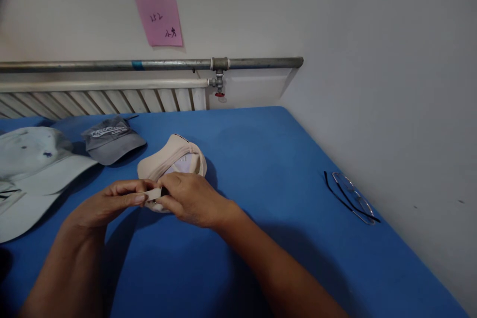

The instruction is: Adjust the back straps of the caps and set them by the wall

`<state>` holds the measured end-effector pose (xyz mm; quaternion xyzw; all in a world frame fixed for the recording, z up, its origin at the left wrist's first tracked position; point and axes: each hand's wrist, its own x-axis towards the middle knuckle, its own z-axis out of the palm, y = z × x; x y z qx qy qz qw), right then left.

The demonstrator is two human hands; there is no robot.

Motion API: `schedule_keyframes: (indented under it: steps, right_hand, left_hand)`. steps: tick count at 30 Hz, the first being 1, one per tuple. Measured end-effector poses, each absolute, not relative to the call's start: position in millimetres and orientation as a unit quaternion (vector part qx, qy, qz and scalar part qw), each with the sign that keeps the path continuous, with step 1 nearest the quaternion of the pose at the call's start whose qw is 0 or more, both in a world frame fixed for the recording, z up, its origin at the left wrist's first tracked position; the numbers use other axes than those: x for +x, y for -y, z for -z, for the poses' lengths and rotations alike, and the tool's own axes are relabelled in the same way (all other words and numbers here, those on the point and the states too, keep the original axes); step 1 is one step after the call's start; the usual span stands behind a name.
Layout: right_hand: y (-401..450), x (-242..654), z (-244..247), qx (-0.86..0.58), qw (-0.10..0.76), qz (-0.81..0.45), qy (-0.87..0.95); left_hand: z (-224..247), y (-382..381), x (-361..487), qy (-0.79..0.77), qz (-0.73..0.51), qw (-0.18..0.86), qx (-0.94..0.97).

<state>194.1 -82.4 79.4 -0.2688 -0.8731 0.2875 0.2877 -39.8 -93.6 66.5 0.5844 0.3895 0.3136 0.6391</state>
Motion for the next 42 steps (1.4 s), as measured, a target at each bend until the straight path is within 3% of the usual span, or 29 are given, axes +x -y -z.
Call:
schedule_keyframes:
  steps: [10,18,26,34,42]
  right_hand:
    - [83.3,198.3,-84.5,-0.295,0.324,-0.297,0.848]
    - [61.7,221.6,-79.7,-0.297,0.433,-0.252,0.813]
    - [54.6,232.4,-84.9,-0.26,0.319,-0.258,0.874]
    - [53.1,244.2,-72.9,-0.313,0.381,-0.187,0.85]
    - [62.5,256.4,-51.2,-0.359,0.337,-0.085,0.866]
  left_hand:
    - [-66.4,92.3,-37.2,-0.366,-0.318,0.634,0.603]
    - [-74.3,93.3,-32.5,-0.39,-0.272,0.626,0.619]
    - [-77.0,94.1,-22.8,-0.435,-0.203,0.562,0.673]
    - [-78.7,97.9,-2.0,-0.45,-0.179,0.459,0.745]
    - [-82.1,100.7,-10.3,-0.364,-0.268,0.56,0.694]
